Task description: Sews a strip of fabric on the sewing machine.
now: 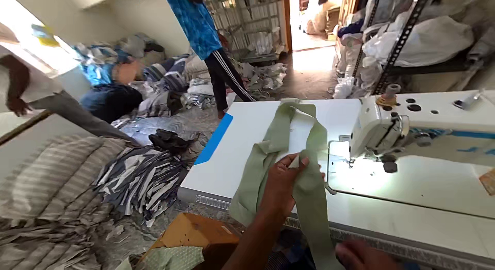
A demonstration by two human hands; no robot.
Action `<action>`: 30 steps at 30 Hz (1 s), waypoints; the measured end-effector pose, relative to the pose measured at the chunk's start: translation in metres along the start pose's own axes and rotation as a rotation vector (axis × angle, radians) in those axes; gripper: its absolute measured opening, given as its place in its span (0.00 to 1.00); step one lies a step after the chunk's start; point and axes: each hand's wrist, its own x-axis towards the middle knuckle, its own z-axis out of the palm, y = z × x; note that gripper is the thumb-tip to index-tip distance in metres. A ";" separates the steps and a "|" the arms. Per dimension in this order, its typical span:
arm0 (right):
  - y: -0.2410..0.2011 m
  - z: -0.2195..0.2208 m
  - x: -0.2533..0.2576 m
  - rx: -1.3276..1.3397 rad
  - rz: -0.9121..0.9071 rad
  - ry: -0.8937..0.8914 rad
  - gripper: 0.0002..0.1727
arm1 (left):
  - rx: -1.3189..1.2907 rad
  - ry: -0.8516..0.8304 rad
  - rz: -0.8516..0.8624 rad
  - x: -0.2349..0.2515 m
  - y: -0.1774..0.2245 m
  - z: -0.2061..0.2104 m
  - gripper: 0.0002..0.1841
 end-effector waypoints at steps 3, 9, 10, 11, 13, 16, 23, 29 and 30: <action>-0.040 -0.043 0.024 0.247 -0.216 0.394 0.27 | 0.043 -0.107 -0.067 -0.029 -0.020 0.018 0.18; -0.082 -0.077 0.041 0.221 -0.188 0.467 0.11 | 0.543 -0.082 0.245 -0.051 -0.026 0.019 0.10; -0.081 -0.080 0.038 0.194 -0.190 0.462 0.11 | 0.596 -0.072 0.283 -0.052 -0.022 0.015 0.10; -0.081 -0.083 0.035 0.185 -0.207 0.465 0.11 | 0.573 -0.095 0.285 -0.054 -0.018 0.010 0.09; -0.081 -0.091 0.030 0.231 -0.298 0.467 0.11 | 0.400 -0.200 0.266 -0.057 -0.008 0.005 0.10; -0.086 -0.102 0.027 0.319 -0.520 0.466 0.08 | 0.220 -0.358 0.333 -0.062 0.003 0.005 0.12; -0.101 -0.094 0.029 0.492 -0.453 0.551 0.15 | 0.525 -0.149 0.578 -0.070 0.017 0.020 0.10; -0.103 -0.077 0.035 0.575 -0.337 0.651 0.08 | 0.420 0.028 0.502 -0.065 0.004 0.027 0.07; -0.102 -0.076 0.036 0.633 -0.347 0.623 0.07 | 0.283 -0.019 0.446 -0.065 0.001 0.028 0.06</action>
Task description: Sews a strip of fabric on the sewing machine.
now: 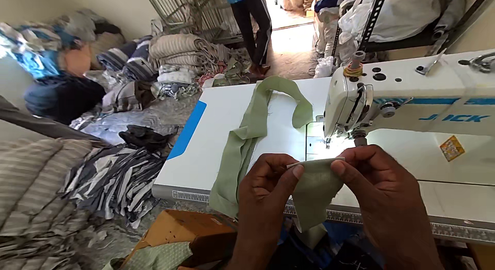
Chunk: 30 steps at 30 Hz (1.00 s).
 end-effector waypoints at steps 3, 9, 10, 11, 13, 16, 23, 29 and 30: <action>0.002 -0.003 0.003 0.179 0.087 -0.095 0.08 | -0.493 -0.061 -0.176 -0.003 -0.005 0.007 0.07; 0.008 0.012 0.003 -0.417 -0.362 0.222 0.07 | -0.537 0.030 -0.114 -0.010 -0.010 0.035 0.07; 0.009 0.014 0.003 -0.477 -0.478 0.259 0.09 | -0.505 0.014 -0.046 -0.010 -0.011 0.037 0.09; 0.007 0.014 0.003 -0.485 -0.526 0.262 0.10 | -0.462 -0.009 0.020 -0.011 -0.010 0.037 0.10; 0.002 0.009 0.004 -0.358 -0.447 0.197 0.09 | -0.404 -0.056 0.091 -0.009 -0.010 0.033 0.09; -0.001 -0.006 0.016 -0.046 -0.107 -0.022 0.08 | -0.380 -0.128 0.063 -0.003 -0.013 0.023 0.08; 0.014 0.008 0.010 0.139 0.029 0.050 0.09 | -0.456 -0.085 -0.068 0.008 -0.021 0.024 0.08; 0.015 0.036 -0.001 -0.010 -0.286 0.256 0.06 | -0.094 0.244 0.185 0.021 -0.021 0.042 0.06; 0.015 0.040 -0.002 -0.037 -0.344 0.262 0.06 | 0.062 0.298 0.330 0.023 -0.023 0.043 0.07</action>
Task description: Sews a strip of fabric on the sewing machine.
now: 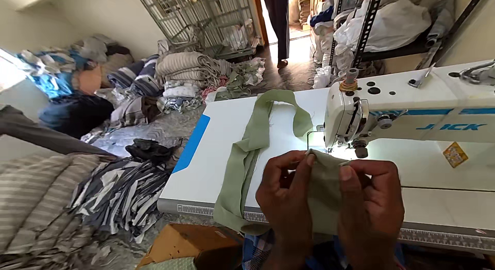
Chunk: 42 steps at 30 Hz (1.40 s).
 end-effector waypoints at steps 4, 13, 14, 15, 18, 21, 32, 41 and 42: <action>-0.003 0.004 0.000 -0.052 -0.092 -0.069 0.06 | 0.275 -0.034 0.276 -0.003 0.002 -0.006 0.10; 0.007 -0.039 -0.004 -0.100 0.443 -0.514 0.11 | 0.222 -0.431 -0.365 -0.016 0.014 -0.064 0.09; 0.013 -0.042 -0.010 -0.140 0.458 -0.528 0.10 | 0.138 -0.483 -0.489 -0.018 0.012 -0.067 0.10; 0.018 -0.043 -0.018 -0.187 0.465 -0.526 0.10 | 0.061 -0.521 -0.599 -0.021 0.010 -0.068 0.11; 0.031 -0.045 -0.041 -0.404 0.327 -0.454 0.10 | 0.068 -0.565 -0.737 -0.029 0.000 -0.066 0.07; 0.042 -0.048 -0.058 -0.469 -0.029 -0.383 0.09 | 0.115 -0.563 -0.754 -0.031 -0.005 -0.062 0.07; 0.042 -0.055 -0.064 -0.444 -0.466 -0.475 0.09 | 0.035 -0.573 -0.823 -0.017 0.011 -0.075 0.22; 0.064 -0.082 -0.022 -0.744 -0.192 -0.725 0.21 | 0.044 -0.427 -0.701 -0.009 -0.065 -0.010 0.20; 0.078 -0.088 -0.010 -0.805 -0.167 -0.774 0.21 | 0.212 -0.461 -0.565 -0.012 -0.086 0.007 0.18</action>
